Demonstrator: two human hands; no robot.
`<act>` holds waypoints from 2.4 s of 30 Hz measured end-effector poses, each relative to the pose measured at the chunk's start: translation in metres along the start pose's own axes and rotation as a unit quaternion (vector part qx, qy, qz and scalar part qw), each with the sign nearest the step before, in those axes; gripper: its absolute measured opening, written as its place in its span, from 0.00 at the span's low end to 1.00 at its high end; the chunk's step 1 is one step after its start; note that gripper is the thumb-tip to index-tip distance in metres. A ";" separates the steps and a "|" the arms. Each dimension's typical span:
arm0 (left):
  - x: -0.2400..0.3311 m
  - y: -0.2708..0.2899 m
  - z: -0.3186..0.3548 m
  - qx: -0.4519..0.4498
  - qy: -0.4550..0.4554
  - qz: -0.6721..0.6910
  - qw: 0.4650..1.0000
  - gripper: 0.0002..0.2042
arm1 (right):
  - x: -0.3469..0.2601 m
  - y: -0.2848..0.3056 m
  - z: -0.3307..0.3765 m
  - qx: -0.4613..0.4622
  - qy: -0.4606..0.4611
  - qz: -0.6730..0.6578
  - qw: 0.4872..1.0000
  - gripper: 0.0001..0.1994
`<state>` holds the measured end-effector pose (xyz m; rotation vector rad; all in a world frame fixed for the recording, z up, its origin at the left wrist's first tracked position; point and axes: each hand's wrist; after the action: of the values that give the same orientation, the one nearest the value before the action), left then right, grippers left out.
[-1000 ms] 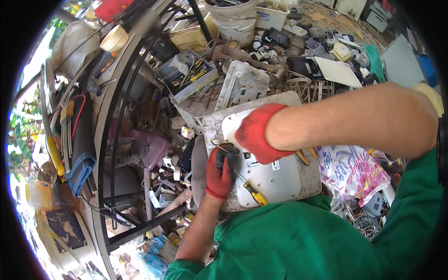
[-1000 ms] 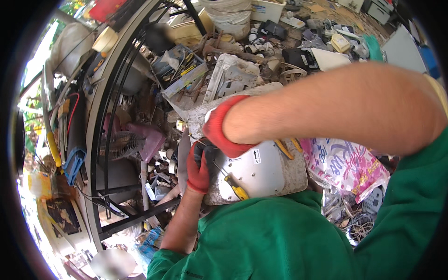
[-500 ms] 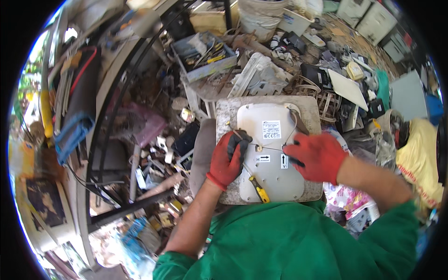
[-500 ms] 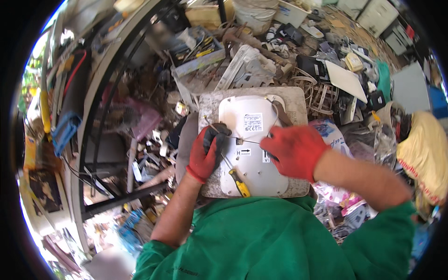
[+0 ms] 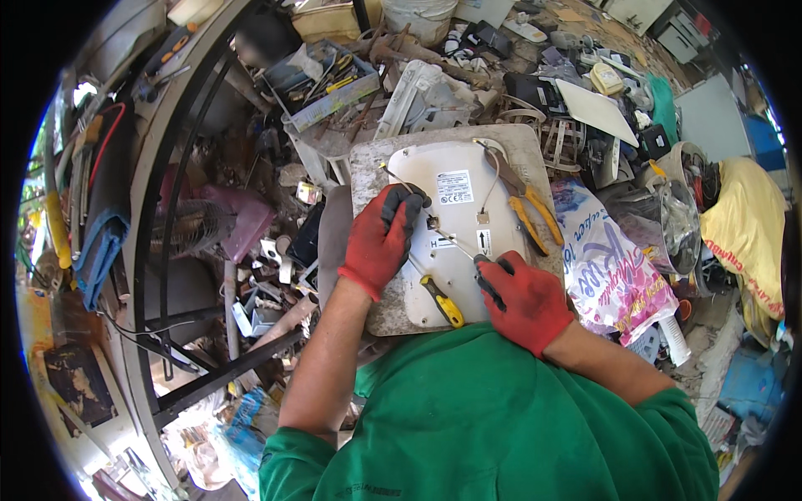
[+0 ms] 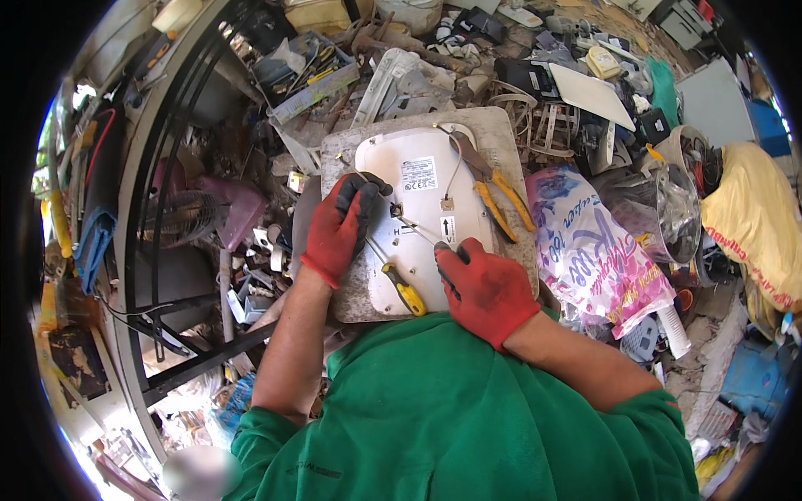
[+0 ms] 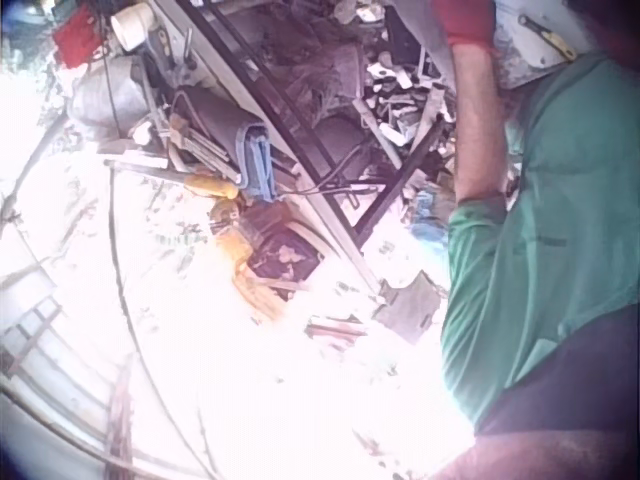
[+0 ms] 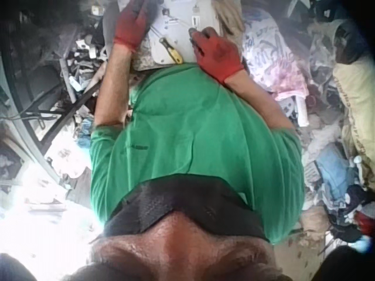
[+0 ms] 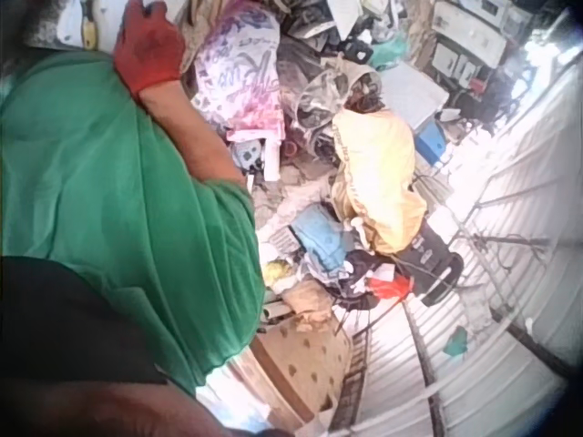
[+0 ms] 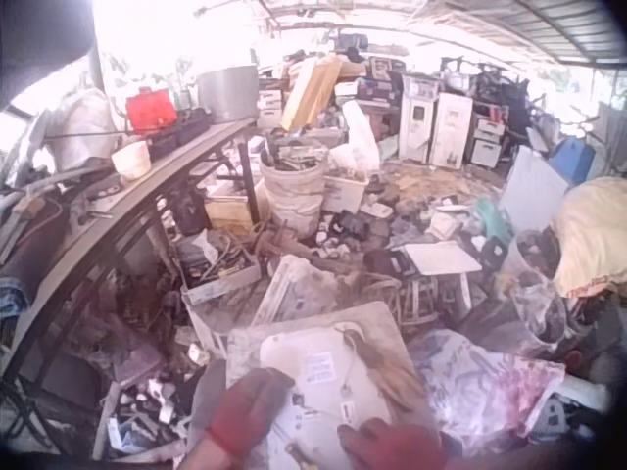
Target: The person uses a screwdriver to remove screws and pliers to disconnect wires from a white electronic device held on their lap.
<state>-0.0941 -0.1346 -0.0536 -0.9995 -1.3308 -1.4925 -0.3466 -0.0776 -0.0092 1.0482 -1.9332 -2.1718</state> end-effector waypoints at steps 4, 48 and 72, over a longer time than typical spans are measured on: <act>-0.006 0.005 -0.007 -0.007 -0.206 -0.133 0.970 0.10 | -0.003 -0.008 0.000 -0.028 -0.002 0.042 0.999 0.17; -0.036 0.014 -0.019 -0.034 -0.122 -0.120 0.985 0.22 | -0.051 0.095 -0.209 -0.540 -0.031 0.196 0.818 0.13; -0.013 -0.015 0.005 0.019 -0.157 -0.267 0.951 0.16 | 0.038 0.014 0.003 0.015 -0.041 -0.015 0.999 0.23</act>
<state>-0.1041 -0.1275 -0.0698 -0.9197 -1.9676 -1.7369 -0.3831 -0.0960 -0.0135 1.0133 -2.0029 -2.2422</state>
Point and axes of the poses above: each hand's wrist, its own z-axis away from the middle knuckle, its own y-axis out of the back of the hand, x = y × z, and after that the axes turned 1 degree about x, right-handed
